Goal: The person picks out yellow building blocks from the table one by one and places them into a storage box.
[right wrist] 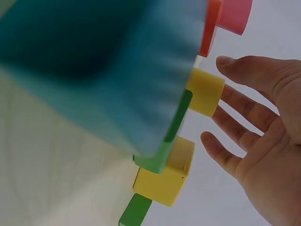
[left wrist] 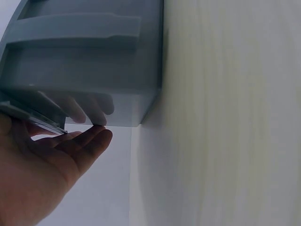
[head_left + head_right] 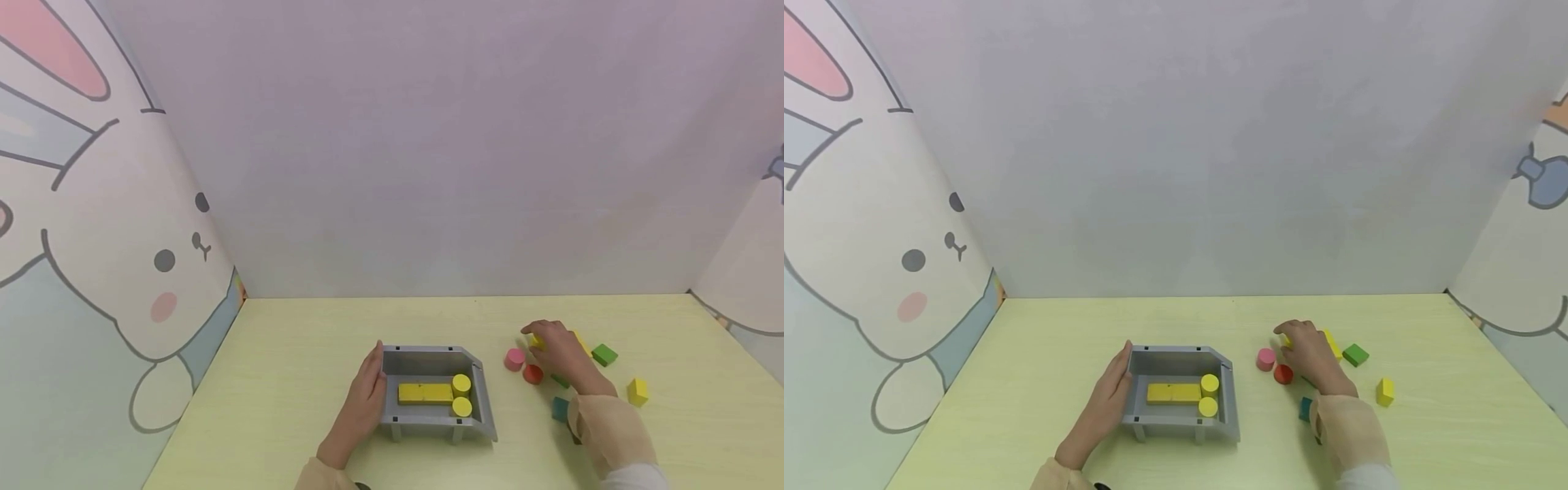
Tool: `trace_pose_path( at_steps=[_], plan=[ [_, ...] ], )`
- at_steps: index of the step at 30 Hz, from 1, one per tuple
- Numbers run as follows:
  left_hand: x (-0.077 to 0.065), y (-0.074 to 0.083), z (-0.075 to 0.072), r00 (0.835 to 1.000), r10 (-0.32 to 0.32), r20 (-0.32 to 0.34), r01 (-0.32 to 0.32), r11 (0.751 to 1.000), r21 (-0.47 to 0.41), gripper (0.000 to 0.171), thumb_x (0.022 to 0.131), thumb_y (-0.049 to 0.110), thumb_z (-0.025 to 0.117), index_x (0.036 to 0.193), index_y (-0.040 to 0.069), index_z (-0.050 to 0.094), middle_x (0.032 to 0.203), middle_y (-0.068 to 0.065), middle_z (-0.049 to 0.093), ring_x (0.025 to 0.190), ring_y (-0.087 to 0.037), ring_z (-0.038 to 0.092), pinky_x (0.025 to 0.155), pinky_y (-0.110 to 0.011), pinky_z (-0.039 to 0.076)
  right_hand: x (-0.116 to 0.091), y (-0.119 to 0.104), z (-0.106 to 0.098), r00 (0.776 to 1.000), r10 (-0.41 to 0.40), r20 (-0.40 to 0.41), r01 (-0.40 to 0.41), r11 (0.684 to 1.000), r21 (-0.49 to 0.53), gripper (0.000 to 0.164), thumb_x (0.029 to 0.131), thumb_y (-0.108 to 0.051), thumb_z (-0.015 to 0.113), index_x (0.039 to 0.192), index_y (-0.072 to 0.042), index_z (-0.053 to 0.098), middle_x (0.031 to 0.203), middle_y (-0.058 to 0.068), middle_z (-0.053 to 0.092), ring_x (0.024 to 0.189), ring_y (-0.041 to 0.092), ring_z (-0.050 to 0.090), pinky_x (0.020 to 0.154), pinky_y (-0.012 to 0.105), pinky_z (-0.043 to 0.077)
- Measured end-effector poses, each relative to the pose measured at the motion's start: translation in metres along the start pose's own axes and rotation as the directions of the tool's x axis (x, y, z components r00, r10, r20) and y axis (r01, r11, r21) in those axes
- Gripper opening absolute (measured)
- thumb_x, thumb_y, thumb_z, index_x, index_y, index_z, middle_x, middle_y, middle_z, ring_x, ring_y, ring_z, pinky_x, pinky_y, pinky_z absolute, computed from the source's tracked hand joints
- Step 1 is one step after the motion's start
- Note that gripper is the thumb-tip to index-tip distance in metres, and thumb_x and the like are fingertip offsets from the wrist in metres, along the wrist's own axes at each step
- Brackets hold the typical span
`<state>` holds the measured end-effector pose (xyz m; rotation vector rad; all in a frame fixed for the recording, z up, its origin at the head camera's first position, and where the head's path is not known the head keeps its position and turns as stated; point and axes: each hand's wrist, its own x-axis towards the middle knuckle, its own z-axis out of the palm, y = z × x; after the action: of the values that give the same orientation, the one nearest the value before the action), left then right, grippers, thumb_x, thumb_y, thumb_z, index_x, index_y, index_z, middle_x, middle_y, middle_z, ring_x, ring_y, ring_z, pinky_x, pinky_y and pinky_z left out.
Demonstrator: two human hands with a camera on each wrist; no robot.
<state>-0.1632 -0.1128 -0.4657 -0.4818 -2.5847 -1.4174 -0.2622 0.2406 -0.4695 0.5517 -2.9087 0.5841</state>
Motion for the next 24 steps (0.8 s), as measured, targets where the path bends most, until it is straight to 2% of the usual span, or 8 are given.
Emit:
trace_pose_path(
  at_steps=[10, 19, 24],
  plan=[
    [0.0001, -0.0009, 0.0011, 1.0, -0.007, -0.002, 0.007, 1.0, 0.004, 0.048, 0.097, 0.004, 0.03, 0.143, -0.002, 0.015, 0.148, -0.024, 0.021, 0.134, -0.034, 0.019, 0.109, -0.053, 0.024, -0.0006, 0.0018, 0.0037, 0.998, 0.042, 0.051, -0.044, 0.998, 0.037, 0.026, 0.076, 0.003, 0.061, 0.102, 0.004, 0.062, 0.107, 0.026, 0.061, 0.097, 0.043, 0.05, 0.086, 0.061, 0.045],
    [-0.0002, -0.0041, 0.0021, 1.0, -0.023, 0.005, 0.023, 1.0, -0.001, 0.048, 0.098, 0.005, 0.029, 0.144, -0.001, 0.015, 0.148, -0.024, 0.021, 0.135, -0.033, 0.019, 0.109, -0.055, 0.024, -0.0021, 0.0015, 0.0034, 0.999, 0.025, 0.036, -0.027, 0.999, 0.038, 0.027, 0.074, 0.011, 0.054, 0.098, 0.005, 0.064, 0.103, 0.026, 0.062, 0.096, 0.044, 0.051, 0.087, 0.061, 0.045],
    [-0.0006, -0.0032, 0.0018, 1.0, -0.024, 0.008, 0.024, 1.0, 0.0, 0.048, 0.098, 0.005, 0.029, 0.144, 0.0, 0.014, 0.149, -0.023, 0.021, 0.135, -0.034, 0.018, 0.109, -0.055, 0.024, -0.0018, 0.0027, 0.004, 0.999, 0.031, 0.042, -0.033, 0.998, 0.051, 0.027, 0.074, 0.012, 0.053, 0.097, 0.006, 0.064, 0.102, 0.026, 0.062, 0.096, 0.044, 0.051, 0.088, 0.061, 0.044]
  ],
)
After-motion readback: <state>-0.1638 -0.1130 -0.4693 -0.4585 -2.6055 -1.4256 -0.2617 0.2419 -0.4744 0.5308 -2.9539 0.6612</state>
